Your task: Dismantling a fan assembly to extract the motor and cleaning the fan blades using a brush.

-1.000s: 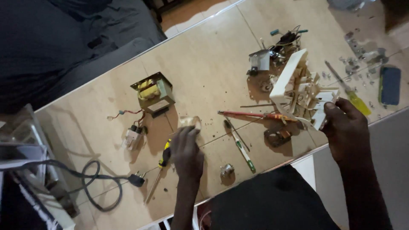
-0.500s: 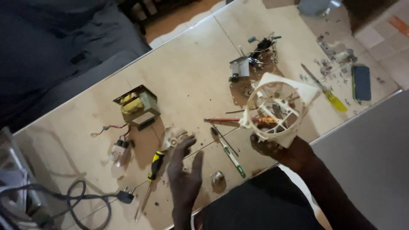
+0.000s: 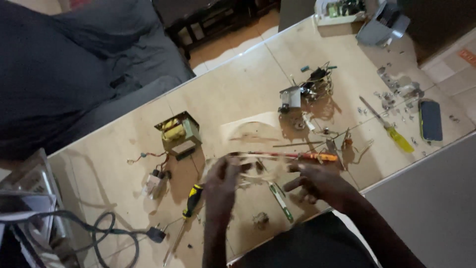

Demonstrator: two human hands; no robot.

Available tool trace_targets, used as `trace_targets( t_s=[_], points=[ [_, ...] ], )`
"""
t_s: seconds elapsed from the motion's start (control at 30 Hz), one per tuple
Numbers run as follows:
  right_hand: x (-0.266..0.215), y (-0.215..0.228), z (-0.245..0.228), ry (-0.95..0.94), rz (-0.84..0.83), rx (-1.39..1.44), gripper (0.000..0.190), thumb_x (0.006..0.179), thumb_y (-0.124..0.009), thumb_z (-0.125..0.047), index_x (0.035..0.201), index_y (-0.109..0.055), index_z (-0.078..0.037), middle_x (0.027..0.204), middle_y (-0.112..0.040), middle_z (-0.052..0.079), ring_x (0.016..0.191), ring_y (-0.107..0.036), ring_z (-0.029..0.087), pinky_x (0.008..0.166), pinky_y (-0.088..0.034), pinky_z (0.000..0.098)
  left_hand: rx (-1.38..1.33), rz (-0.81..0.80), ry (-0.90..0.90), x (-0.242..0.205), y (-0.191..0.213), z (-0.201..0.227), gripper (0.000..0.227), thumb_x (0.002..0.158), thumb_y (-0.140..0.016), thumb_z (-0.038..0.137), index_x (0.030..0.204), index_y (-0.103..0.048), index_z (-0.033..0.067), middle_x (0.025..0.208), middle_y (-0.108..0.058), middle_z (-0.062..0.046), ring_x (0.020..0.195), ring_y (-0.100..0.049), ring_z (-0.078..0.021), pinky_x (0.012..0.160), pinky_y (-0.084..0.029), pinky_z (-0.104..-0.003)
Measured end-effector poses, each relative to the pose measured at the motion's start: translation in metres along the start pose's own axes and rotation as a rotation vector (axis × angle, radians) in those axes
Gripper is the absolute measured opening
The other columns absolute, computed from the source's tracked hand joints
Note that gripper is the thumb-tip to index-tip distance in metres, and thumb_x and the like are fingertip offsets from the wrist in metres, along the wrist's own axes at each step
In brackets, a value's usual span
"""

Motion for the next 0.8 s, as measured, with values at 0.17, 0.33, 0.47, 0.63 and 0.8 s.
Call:
trace_targets(
  t_s=[0.17, 0.33, 0.47, 0.63, 0.8],
  points=[
    [-0.066, -0.004, -0.044, 0.099, 0.331, -0.412, 0.049, 0.096, -0.049, -0.028, 0.12, -0.078, 0.003, 0.096, -0.085, 0.025, 0.069, -0.061, 0.029, 0.057, -0.039, 0.0341, 0.342, 0.368, -0.162, 0.005, 0.053, -0.021, 0.019, 0.098, -0.063, 0.011, 0.114, -0.066, 0.0009, 0.098, -0.075, -0.015, 0.086, -0.079, -0.0221, 0.072, -0.069, -0.034],
    [-0.053, 0.034, -0.028, 0.21, 0.411, -0.218, 0.037, 0.105, -0.051, -0.016, 0.121, -0.075, 0.009, 0.099, -0.079, 0.024, 0.067, -0.057, 0.031, 0.056, -0.035, 0.0374, 0.213, 0.44, 0.182, -0.011, 0.062, -0.014, 0.025, 0.101, -0.054, 0.024, 0.111, -0.069, 0.0072, 0.099, -0.078, -0.011, 0.088, -0.072, -0.0206, 0.069, -0.059, -0.035],
    [-0.046, 0.022, -0.029, 0.219, 0.398, -0.302, 0.038, 0.103, -0.054, -0.018, 0.129, -0.075, 0.0, 0.092, -0.078, 0.023, 0.068, -0.057, 0.027, 0.059, -0.043, 0.0368, 0.325, 0.344, 0.349, 0.003, 0.024, 0.006, 0.038, 0.098, -0.049, 0.041, 0.109, -0.079, 0.0217, 0.111, -0.083, 0.006, 0.103, -0.073, -0.015, 0.082, -0.053, -0.038],
    [-0.043, 0.0, -0.025, 0.26, 0.274, -0.202, 0.036, 0.101, -0.055, -0.018, 0.128, -0.07, 0.003, 0.102, -0.074, 0.024, 0.078, -0.063, 0.031, 0.064, -0.046, 0.0386, 0.139, 0.381, 0.171, 0.066, -0.004, -0.039, 0.035, 0.101, -0.048, 0.04, 0.097, -0.07, 0.0121, 0.09, -0.068, -0.003, 0.083, -0.06, -0.0173, 0.074, -0.048, -0.035],
    [-0.042, 0.001, -0.02, 0.289, 0.283, -0.267, 0.038, 0.1, -0.056, -0.021, 0.128, -0.071, 0.001, 0.102, -0.077, 0.019, 0.077, -0.065, 0.029, 0.064, -0.049, 0.04, 0.229, 0.388, -0.203, 0.122, -0.008, -0.097, 0.041, 0.103, -0.056, 0.03, 0.069, -0.042, 0.0125, 0.062, -0.041, 0.0, 0.059, -0.042, -0.0136, 0.056, -0.034, -0.038]
  ],
)
Point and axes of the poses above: each hand's wrist, its own x-axis towards the middle knuckle, its own y-axis out of the back of the hand, z = x × y, the point moved 1 cm from there along x, towards the middle knuckle
